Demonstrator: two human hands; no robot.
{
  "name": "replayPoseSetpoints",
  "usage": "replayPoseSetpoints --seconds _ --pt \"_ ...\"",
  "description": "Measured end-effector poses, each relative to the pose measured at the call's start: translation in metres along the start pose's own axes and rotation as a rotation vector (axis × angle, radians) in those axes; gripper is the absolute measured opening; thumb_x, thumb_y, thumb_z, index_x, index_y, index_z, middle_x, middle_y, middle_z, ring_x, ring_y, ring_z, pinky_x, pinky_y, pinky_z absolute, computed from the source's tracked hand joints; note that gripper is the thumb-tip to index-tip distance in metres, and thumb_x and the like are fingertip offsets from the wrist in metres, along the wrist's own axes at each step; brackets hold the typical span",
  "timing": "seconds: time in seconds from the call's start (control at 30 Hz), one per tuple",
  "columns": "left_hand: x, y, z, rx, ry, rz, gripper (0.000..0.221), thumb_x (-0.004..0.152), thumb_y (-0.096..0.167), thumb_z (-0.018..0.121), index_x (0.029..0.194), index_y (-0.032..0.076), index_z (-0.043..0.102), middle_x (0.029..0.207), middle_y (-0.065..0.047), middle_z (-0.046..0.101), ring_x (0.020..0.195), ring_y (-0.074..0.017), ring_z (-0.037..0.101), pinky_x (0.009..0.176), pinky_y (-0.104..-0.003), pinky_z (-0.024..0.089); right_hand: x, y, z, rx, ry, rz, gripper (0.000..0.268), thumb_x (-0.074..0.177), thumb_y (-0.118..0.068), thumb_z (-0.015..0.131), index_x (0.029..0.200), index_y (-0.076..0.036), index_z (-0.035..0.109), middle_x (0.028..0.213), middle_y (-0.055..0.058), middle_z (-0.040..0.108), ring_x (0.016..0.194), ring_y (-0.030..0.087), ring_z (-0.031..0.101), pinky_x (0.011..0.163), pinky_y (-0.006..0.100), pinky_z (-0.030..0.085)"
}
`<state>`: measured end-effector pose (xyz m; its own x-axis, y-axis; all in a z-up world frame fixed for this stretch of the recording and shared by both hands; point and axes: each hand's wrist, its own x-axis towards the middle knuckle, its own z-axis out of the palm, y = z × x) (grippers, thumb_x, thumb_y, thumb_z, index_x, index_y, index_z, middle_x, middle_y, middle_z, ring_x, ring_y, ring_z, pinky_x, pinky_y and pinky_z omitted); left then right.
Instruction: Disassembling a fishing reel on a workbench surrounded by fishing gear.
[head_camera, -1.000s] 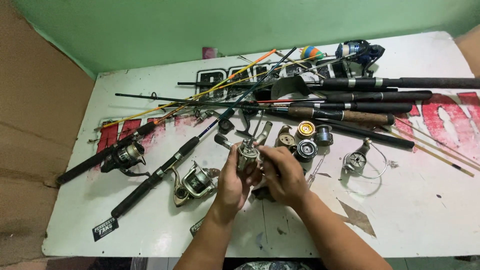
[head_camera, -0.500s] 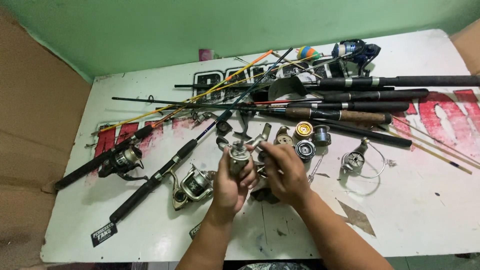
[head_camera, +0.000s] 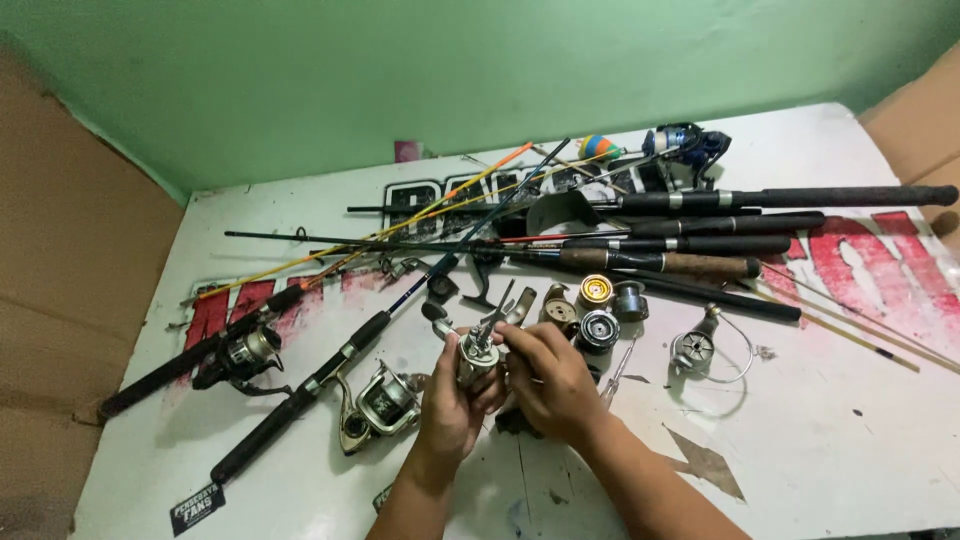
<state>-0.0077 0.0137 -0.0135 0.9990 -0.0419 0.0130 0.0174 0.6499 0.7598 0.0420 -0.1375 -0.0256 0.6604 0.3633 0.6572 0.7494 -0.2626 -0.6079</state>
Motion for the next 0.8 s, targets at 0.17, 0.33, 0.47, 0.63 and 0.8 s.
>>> replayPoseSetpoints --seconds 0.17,0.33,0.47,0.63,0.8 --pt "-0.002 -0.006 -0.005 -0.020 0.022 -0.012 0.048 0.110 0.045 0.034 0.117 0.005 0.059 0.063 0.005 0.048 0.049 -0.0066 0.039 0.043 -0.024 0.034 -0.007 0.021 0.011 -0.045 0.041 -0.021 0.042 0.097 -0.006 0.059 0.138 -0.008 0.056 0.097 0.010 0.063 0.068 0.014 0.056 0.055 0.023 0.053" --pt "-0.003 -0.002 -0.004 0.083 0.011 0.023 0.055 0.110 0.047 0.029 0.116 0.004 0.062 0.056 0.005 0.043 0.046 -0.0081 0.035 0.045 -0.027 0.035 -0.005 0.026 0.014 0.001 0.047 -0.044 0.043 0.097 -0.001 0.056 0.140 -0.008 0.053 0.095 0.010 0.065 0.068 0.013 0.056 0.056 0.021 0.053" --pt "-0.001 0.002 -0.001 0.040 0.004 0.016 0.050 0.109 0.045 0.034 0.116 0.004 0.061 0.063 0.003 0.049 0.049 -0.0083 0.038 0.044 -0.027 0.033 -0.008 0.021 0.019 0.023 0.080 -0.084 0.041 0.097 -0.004 0.058 0.138 -0.009 0.055 0.090 0.005 0.061 0.065 0.011 0.051 0.050 0.022 0.046" --pt "0.000 -0.001 -0.004 0.064 -0.051 0.026 0.056 0.109 0.046 0.028 0.119 0.000 0.059 0.061 0.003 0.045 0.047 -0.0090 0.036 0.043 -0.028 0.033 -0.011 0.029 0.016 0.005 0.090 0.016 0.049 0.094 -0.003 0.059 0.141 -0.012 0.052 0.099 0.009 0.065 0.072 0.016 0.061 0.057 0.024 0.058" --pt "-0.001 -0.002 -0.006 0.088 -0.005 0.030 0.055 0.108 0.049 0.029 0.118 0.004 0.058 0.062 0.004 0.046 0.048 -0.0085 0.039 0.044 -0.027 0.037 -0.005 0.023 0.013 0.011 0.081 -0.040 0.047 0.097 -0.003 0.058 0.143 -0.009 0.050 0.092 0.007 0.062 0.067 0.013 0.054 0.053 0.021 0.051"
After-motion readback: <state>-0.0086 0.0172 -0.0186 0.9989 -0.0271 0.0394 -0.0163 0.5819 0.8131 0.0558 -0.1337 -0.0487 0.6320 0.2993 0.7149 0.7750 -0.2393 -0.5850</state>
